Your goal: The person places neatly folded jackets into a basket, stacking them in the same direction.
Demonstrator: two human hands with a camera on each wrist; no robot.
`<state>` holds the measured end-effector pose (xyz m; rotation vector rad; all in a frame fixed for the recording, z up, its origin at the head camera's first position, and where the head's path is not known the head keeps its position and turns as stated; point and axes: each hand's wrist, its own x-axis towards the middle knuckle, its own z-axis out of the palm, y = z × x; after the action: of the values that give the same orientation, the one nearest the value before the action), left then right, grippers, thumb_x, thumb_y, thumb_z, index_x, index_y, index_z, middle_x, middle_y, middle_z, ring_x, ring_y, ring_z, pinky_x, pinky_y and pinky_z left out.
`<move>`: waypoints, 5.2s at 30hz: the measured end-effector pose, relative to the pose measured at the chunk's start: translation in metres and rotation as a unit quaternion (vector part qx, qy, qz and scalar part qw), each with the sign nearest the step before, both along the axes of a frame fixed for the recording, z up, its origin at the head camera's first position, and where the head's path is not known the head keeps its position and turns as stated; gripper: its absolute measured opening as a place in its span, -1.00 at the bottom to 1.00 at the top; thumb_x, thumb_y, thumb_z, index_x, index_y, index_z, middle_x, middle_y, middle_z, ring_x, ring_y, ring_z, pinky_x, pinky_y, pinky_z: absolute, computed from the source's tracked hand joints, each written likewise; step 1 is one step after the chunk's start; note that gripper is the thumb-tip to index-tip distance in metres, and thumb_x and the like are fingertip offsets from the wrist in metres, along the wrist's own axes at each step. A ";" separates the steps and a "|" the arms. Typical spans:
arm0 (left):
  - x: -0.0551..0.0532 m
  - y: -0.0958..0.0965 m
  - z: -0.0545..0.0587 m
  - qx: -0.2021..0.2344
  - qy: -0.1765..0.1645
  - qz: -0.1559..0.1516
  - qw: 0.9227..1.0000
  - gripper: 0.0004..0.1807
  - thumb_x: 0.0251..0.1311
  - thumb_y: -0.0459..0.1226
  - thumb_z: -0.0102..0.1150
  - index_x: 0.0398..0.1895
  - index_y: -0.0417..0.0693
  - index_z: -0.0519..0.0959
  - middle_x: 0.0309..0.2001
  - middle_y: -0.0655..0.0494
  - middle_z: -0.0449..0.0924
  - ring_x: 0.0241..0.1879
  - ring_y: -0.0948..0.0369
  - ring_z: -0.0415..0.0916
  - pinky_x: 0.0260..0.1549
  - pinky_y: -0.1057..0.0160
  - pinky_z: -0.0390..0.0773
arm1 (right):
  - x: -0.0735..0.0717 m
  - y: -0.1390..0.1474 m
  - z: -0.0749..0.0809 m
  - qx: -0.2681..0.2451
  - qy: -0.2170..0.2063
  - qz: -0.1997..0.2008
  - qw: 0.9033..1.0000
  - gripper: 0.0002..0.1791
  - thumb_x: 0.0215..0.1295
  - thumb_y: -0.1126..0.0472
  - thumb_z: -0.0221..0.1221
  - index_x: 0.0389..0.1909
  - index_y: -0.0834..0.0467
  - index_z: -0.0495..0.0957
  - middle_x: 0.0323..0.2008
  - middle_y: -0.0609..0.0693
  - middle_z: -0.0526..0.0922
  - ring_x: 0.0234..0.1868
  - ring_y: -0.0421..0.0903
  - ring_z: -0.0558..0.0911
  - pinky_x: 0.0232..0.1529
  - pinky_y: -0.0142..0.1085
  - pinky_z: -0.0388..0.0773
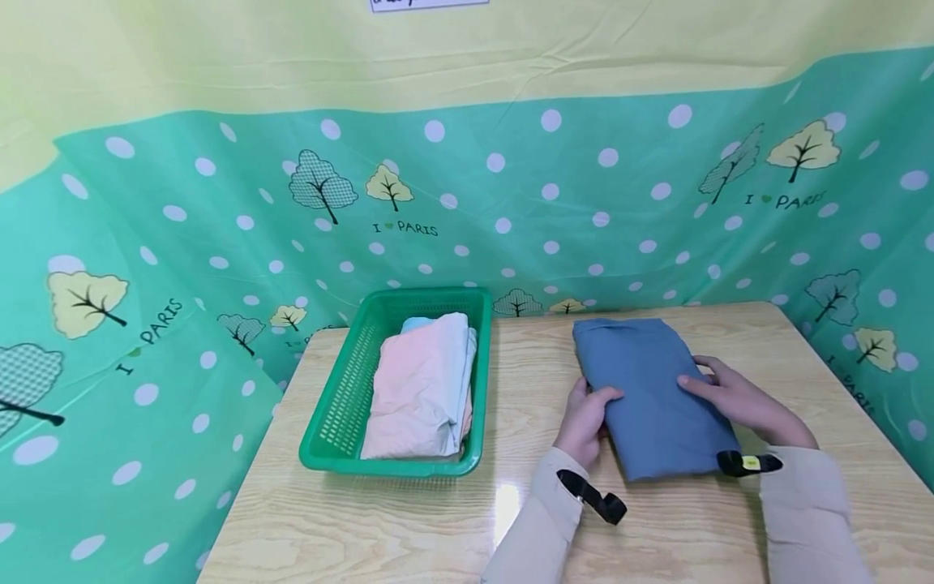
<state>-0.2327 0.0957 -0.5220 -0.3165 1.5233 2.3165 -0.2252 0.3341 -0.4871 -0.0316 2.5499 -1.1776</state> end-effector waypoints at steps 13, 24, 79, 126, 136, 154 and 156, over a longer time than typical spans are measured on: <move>-0.008 -0.017 0.007 0.032 -0.001 -0.008 0.999 -0.14 -0.03 -0.33 0.41 0.43 0.22 0.35 0.31 0.00 0.46 0.21 0.05 0.49 0.25 0.01 0.45 | -0.004 -0.013 0.008 -0.107 -0.020 -0.037 0.993 -0.03 0.59 -0.26 -0.13 0.59 0.38 -0.24 0.46 0.55 0.05 0.37 0.44 0.32 0.09 -0.06 0.55; -0.009 -0.026 0.017 0.028 0.020 -0.017 0.999 -0.11 -0.11 -0.35 0.39 0.40 0.27 0.34 0.35 0.00 0.40 0.30 0.00 0.37 0.39 -0.09 0.28 | -0.004 -0.026 0.014 -0.125 -0.001 -0.054 0.991 -0.11 0.57 -0.23 -0.06 0.55 0.32 -0.11 0.39 0.48 0.20 0.22 0.26 0.48 -0.03 -0.20 0.56; 0.006 -0.082 0.086 0.008 0.136 -0.065 0.989 -0.04 -0.03 -0.42 0.28 0.51 0.21 0.17 0.43 -0.04 0.33 0.34 0.00 0.36 0.36 0.00 0.31 | 0.001 -0.071 0.030 -0.449 -0.045 -0.021 0.892 -0.18 0.61 0.07 0.00 0.66 -0.20 -0.28 0.59 0.00 -0.15 0.35 -0.30 0.26 0.19 -0.46 0.45; 0.061 -0.226 0.129 -0.084 0.178 -0.070 0.978 -0.29 0.37 -0.22 0.22 0.53 0.34 0.23 0.51 0.10 0.26 0.44 0.02 0.29 0.43 -0.03 0.26 | 0.033 -0.192 0.062 -0.419 0.007 0.113 0.901 0.09 0.45 0.23 0.18 0.63 -0.14 -0.47 0.59 0.28 -0.07 0.50 0.30 0.21 0.26 -0.07 0.52; 0.056 -0.274 0.136 -0.085 0.147 -0.061 0.984 -0.20 0.38 -0.22 0.21 0.58 0.48 0.12 0.59 0.26 0.08 0.55 0.11 0.12 0.53 -0.02 0.12 | 0.015 -0.243 0.072 -0.427 -0.036 0.122 0.895 0.09 0.41 0.25 0.21 0.63 -0.24 -0.38 0.57 0.21 0.08 0.46 0.26 0.34 0.17 0.03 0.61; 0.014 -0.338 0.124 -0.119 0.094 -0.106 0.983 -0.04 0.35 -0.40 0.13 0.65 0.36 -0.12 0.62 0.09 -0.06 0.52 -0.01 0.07 0.42 0.04 0.22 | -0.030 -0.306 0.079 -0.420 -0.063 0.086 0.901 0.15 0.31 0.49 0.14 0.63 -0.16 -0.41 0.62 0.14 -0.04 0.60 0.17 0.11 0.51 0.16 0.22; 0.010 -0.343 0.124 -0.134 0.090 -0.105 0.981 -0.01 0.32 -0.41 0.13 0.66 0.34 -0.15 0.63 0.06 -0.11 0.53 -0.03 0.03 0.45 0.02 0.16 | -0.033 -0.312 0.078 -0.413 -0.068 0.087 0.904 0.16 0.31 0.49 0.13 0.63 -0.18 -0.42 0.64 0.13 -0.07 0.61 0.16 0.09 0.51 0.18 0.22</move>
<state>-0.2231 -0.2472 -0.3975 -0.0084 1.8637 2.0237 -0.2586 0.0222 -0.4096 -0.3495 1.7133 -1.9959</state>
